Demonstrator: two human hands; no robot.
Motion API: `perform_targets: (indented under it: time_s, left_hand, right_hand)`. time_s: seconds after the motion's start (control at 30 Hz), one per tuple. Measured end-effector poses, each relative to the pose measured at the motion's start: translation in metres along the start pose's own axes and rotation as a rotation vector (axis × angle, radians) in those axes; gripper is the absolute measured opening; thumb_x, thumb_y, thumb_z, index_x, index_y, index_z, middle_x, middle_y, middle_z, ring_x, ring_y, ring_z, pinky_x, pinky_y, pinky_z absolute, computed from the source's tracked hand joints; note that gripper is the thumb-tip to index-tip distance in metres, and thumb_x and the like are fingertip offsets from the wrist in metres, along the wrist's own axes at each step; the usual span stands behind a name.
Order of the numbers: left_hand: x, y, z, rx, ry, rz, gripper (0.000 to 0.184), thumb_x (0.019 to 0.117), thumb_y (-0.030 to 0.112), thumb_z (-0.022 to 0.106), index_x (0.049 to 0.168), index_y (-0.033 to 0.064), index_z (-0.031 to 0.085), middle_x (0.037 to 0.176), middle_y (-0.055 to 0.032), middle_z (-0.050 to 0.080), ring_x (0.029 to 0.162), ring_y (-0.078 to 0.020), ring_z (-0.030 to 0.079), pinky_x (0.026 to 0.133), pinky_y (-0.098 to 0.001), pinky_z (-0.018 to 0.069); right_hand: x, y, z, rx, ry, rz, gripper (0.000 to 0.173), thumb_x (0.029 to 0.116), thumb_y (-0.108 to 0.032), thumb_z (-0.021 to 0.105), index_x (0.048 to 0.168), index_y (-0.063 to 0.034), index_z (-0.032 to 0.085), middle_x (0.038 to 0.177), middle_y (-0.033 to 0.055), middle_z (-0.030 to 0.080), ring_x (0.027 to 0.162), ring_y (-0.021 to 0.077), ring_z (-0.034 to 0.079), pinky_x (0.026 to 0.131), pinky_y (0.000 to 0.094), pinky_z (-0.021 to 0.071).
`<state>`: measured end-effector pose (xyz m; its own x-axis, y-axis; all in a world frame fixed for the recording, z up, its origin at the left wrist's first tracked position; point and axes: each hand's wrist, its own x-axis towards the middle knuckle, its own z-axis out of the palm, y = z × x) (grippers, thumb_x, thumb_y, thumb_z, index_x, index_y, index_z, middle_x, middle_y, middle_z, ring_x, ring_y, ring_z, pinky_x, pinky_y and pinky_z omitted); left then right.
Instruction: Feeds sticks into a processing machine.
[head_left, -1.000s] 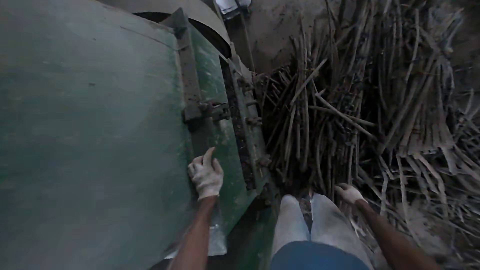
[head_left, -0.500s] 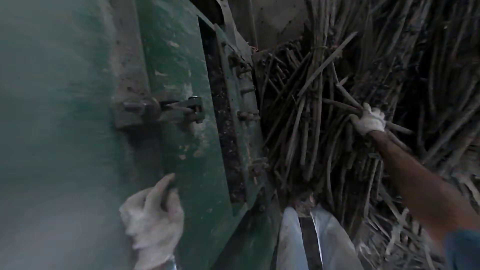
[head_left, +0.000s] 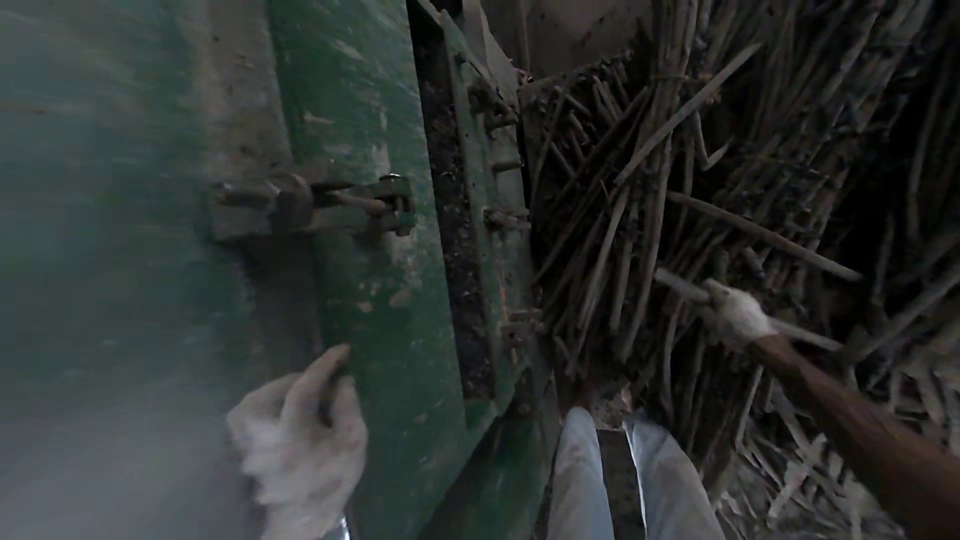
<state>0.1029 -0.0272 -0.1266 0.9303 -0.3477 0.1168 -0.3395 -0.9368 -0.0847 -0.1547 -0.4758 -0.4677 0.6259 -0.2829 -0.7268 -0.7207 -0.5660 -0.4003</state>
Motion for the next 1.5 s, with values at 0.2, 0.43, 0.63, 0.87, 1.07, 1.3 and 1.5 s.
perform_targets:
  time_s: [0.2, 0.43, 0.63, 0.87, 1.07, 1.3, 1.5]
  left_hand:
    - [0.000, -0.001, 0.002, -0.001, 0.012, 0.016, 0.032, 0.0954, 0.020, 0.064, 0.126, 0.0153, 0.071, 0.124, -0.0271, 0.059, 0.115, -0.0414, 0.058, 0.094, -0.0493, 0.0503]
    - [0.000, -0.002, 0.003, 0.005, 0.009, 0.009, 0.033, 0.0958, 0.020, 0.065, 0.128, 0.0157, 0.070, 0.125, -0.0271, 0.057, 0.112, -0.0385, 0.058, 0.089, -0.0476, 0.0516]
    - [0.004, 0.010, 0.000, 0.098, -0.039, -0.034, 0.043, 0.0947, 0.027, 0.067, 0.135, 0.0147, 0.066, 0.128, -0.0315, 0.055, 0.115, -0.0425, 0.058, 0.092, -0.0499, 0.0512]
    - [-0.005, 0.156, 0.110, -0.349, -0.143, 0.052, 0.040, 0.0920, 0.023, 0.072, 0.131, 0.0136, 0.067, 0.128, -0.0135, 0.065, 0.119, -0.0250, 0.063, 0.098, -0.0425, 0.0560]
    - [0.063, 0.222, 0.383, -0.782, -0.689, -0.295, 0.066, 0.0999, 0.036, 0.063, 0.158, 0.0199, 0.037, 0.148, -0.0091, 0.056, 0.132, -0.0203, 0.059, 0.108, -0.0442, 0.0536]
    - [0.156, 0.222, 0.594, -0.227, -0.730, -0.282, 0.102, 0.0799, 0.032, 0.081, 0.163, 0.0154, 0.024, 0.155, -0.0207, 0.045, 0.133, -0.0383, 0.055, 0.103, -0.0578, 0.0523]
    - [0.177, 0.200, 0.691, -0.151, -0.751, -0.203, 0.137, 0.0596, 0.039, 0.094, 0.165, 0.0147, 0.011, 0.167, -0.0221, 0.022, 0.149, -0.0432, 0.034, 0.112, -0.0589, 0.0451]
  right_hand:
    - [-0.067, -0.095, 0.050, -0.057, -0.231, -0.105, 0.045, 0.0908, -0.048, 0.065, 0.126, -0.0188, 0.067, 0.112, 0.0118, 0.073, 0.108, 0.0347, 0.069, 0.094, 0.0606, 0.0534]
    - [-0.003, -0.054, 0.053, -0.083, 0.060, -0.006, 0.053, 0.0822, -0.039, 0.081, 0.130, -0.0200, 0.068, 0.123, 0.0176, 0.068, 0.117, 0.0423, 0.063, 0.096, 0.0648, 0.0516]
    - [0.070, -0.007, 0.006, -0.009, 0.463, 0.190, 0.083, 0.0814, -0.036, 0.082, 0.155, -0.0284, 0.044, 0.157, 0.0234, 0.039, 0.144, 0.0547, 0.033, 0.106, 0.0790, 0.0338]
    - [0.123, 0.009, 0.032, -0.096, 0.507, 0.226, 0.093, 0.0833, -0.057, 0.074, 0.162, -0.0326, 0.029, 0.168, 0.0265, 0.014, 0.151, 0.0568, 0.015, 0.112, 0.0825, 0.0185]
    - [0.134, 0.017, 0.041, -0.170, 0.485, 0.207, 0.090, 0.0836, -0.063, 0.069, 0.159, -0.0288, 0.035, 0.165, 0.0345, 0.015, 0.144, 0.0636, 0.025, 0.104, 0.0852, 0.0243]
    - [0.147, 0.023, 0.053, -0.213, 0.543, 0.216, 0.095, 0.0798, -0.079, 0.060, 0.159, -0.0308, 0.037, 0.162, 0.0370, 0.018, 0.139, 0.0668, 0.030, 0.103, 0.0852, 0.0254]
    - [0.153, 0.034, 0.064, -0.244, 0.560, 0.227, 0.099, 0.0766, -0.086, 0.059, 0.159, -0.0354, 0.037, 0.164, 0.0359, 0.014, 0.139, 0.0680, 0.028, 0.099, 0.0855, 0.0296]
